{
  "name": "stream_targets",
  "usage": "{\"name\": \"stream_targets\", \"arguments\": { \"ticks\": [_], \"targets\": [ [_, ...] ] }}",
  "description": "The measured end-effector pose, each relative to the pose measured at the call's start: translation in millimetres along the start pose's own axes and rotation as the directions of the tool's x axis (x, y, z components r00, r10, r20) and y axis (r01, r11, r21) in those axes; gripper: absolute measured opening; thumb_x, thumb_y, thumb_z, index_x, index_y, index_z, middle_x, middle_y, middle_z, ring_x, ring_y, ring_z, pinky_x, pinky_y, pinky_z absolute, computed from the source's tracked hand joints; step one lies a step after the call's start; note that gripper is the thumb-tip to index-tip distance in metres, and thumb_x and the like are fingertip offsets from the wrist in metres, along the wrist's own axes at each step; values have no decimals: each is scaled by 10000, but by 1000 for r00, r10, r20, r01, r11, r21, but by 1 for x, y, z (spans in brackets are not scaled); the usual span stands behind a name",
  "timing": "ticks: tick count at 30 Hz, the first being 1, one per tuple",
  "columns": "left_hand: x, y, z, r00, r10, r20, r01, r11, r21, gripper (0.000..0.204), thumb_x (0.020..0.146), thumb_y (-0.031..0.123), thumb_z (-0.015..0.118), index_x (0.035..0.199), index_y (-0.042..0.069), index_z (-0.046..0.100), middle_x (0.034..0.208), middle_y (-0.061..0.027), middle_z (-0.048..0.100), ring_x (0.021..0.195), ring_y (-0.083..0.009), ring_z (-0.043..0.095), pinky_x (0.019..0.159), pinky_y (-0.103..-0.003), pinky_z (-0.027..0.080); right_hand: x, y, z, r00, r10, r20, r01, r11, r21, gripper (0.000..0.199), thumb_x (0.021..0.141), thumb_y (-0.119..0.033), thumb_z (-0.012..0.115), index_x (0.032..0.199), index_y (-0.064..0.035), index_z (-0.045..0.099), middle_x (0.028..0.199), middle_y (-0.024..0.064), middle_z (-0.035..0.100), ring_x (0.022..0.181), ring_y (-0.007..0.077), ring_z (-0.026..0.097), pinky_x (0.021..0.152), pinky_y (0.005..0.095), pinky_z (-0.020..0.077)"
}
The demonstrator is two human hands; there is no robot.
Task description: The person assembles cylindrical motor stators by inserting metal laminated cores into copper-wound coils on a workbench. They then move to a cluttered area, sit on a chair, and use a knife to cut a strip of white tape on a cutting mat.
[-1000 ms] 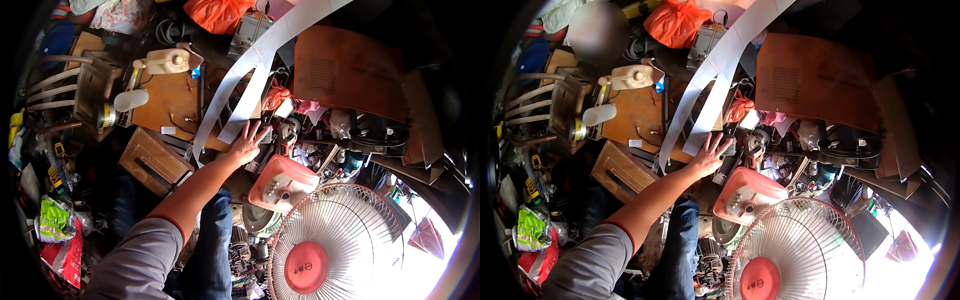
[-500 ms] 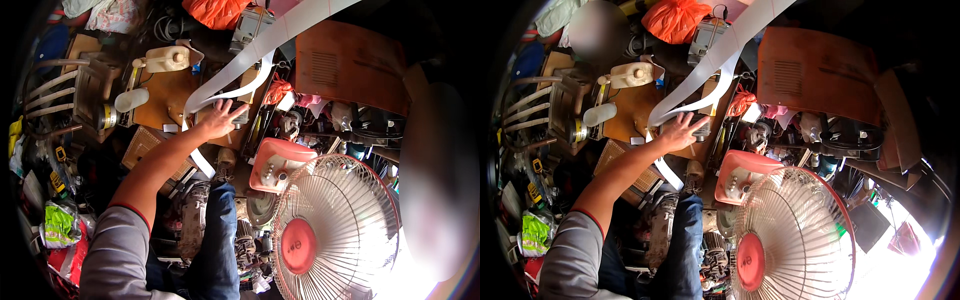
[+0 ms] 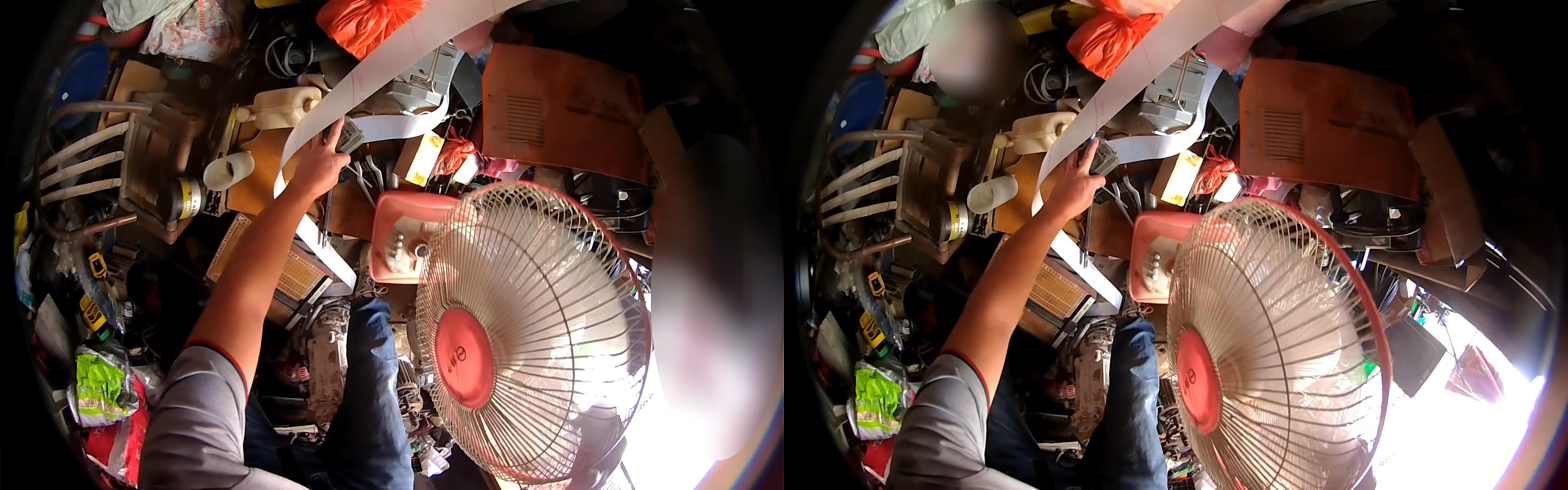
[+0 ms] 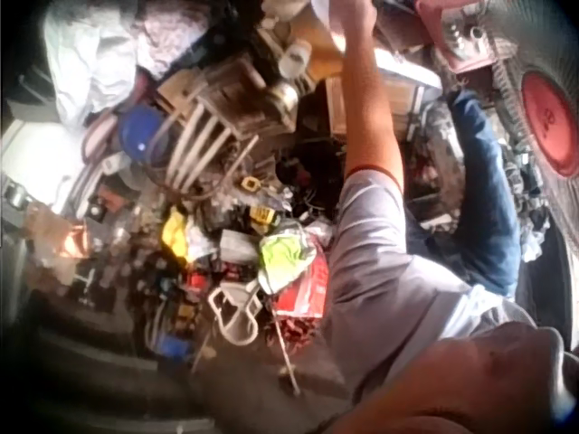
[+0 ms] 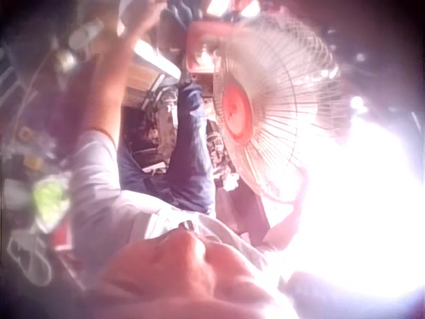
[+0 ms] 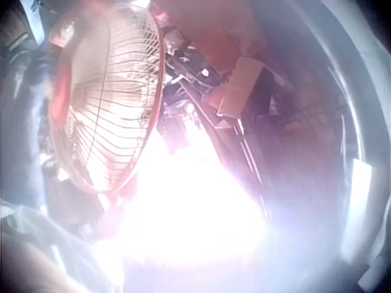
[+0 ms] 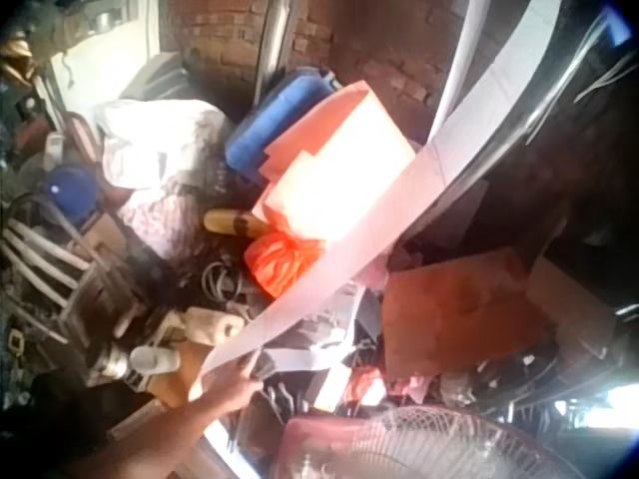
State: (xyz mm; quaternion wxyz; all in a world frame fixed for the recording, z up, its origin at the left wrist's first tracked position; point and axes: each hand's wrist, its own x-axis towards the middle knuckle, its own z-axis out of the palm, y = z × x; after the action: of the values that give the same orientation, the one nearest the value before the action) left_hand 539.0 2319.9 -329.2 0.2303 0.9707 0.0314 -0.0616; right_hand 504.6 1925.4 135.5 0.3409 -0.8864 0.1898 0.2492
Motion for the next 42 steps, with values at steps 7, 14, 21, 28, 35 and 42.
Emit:
{"name": "stream_targets", "arguments": {
  "ticks": [7, 14, 21, 28, 35, 42],
  "targets": [
    [-17, 9, 8, 963, 71, -259, -122, 974, -188, 83, 663, -16, 606, 717, 44, 627, 1309, -280, 443, 1220, -461, 390, 1018, -542, 294, -23, -27, 22, 998, -57, 18, 56, 997, 53, 1026, 550, -414, 859, 1315, 73, 378, 1235, 137, 509, 1158, 246, 497, 983, 383, 380],
    [-90, 4, -2, 999, 18, 35, -3, 919, -393, 30, 861, 7, 545, 882, 24, 531, 1298, -254, 464, 1208, -411, 447, 955, -458, 403, -10, -34, 22, 941, -261, 214, 288, 951, -108, 914, 664, -379, 827, 1321, 83, 391, 1159, 155, 485, 1142, 281, 508, 1007, 381, 393],
    [-161, -9, -7, 989, 6, 146, 70, 859, -508, 75, 907, 66, 521, 891, -7, 523, 1251, -232, 485, 1194, -391, 450, 959, -431, 391, -15, -21, 17, 952, -272, 138, 267, 962, 58, 792, 637, -418, 837, 1176, 73, 529, 1015, 128, 531, 996, 232, 530, 911, 359, 418],
    [-244, -53, -29, 924, -31, 380, 259, 782, -567, 66, 913, 57, 541, 904, -1, 511, 1243, -179, 491, 1030, -283, 556, 874, -355, 442, -22, -59, 43, 947, -303, 110, 293, 951, 93, 764, 643, -418, 828, 1167, 62, 547, 998, 125, 533, 969, 223, 536, 879, 351, 437],
    [-284, -44, -54, 888, -58, 456, 316, 798, -513, 56, 893, 30, 549, 847, 3, 529, 1022, -138, 554, 880, -245, 586, 755, -333, 461, -20, -70, 54, 901, -395, 179, 390, 919, 61, 775, 639, -348, 838, 1223, 46, 515, 1064, 111, 532, 1021, 202, 532, 900, 336, 430],
    [-309, -41, -28, 822, -84, 563, 473, 651, -594, 86, 888, 49, 532, 811, 12, 530, 702, -76, 506, 689, -161, 542, 646, -293, 437, -15, -86, 54, 923, -340, 178, 330, 940, 85, 792, 675, -421, 823, 1223, 46, 495, 956, 73, 478, 853, 179, 479, 863, 337, 444]
  ]
}}
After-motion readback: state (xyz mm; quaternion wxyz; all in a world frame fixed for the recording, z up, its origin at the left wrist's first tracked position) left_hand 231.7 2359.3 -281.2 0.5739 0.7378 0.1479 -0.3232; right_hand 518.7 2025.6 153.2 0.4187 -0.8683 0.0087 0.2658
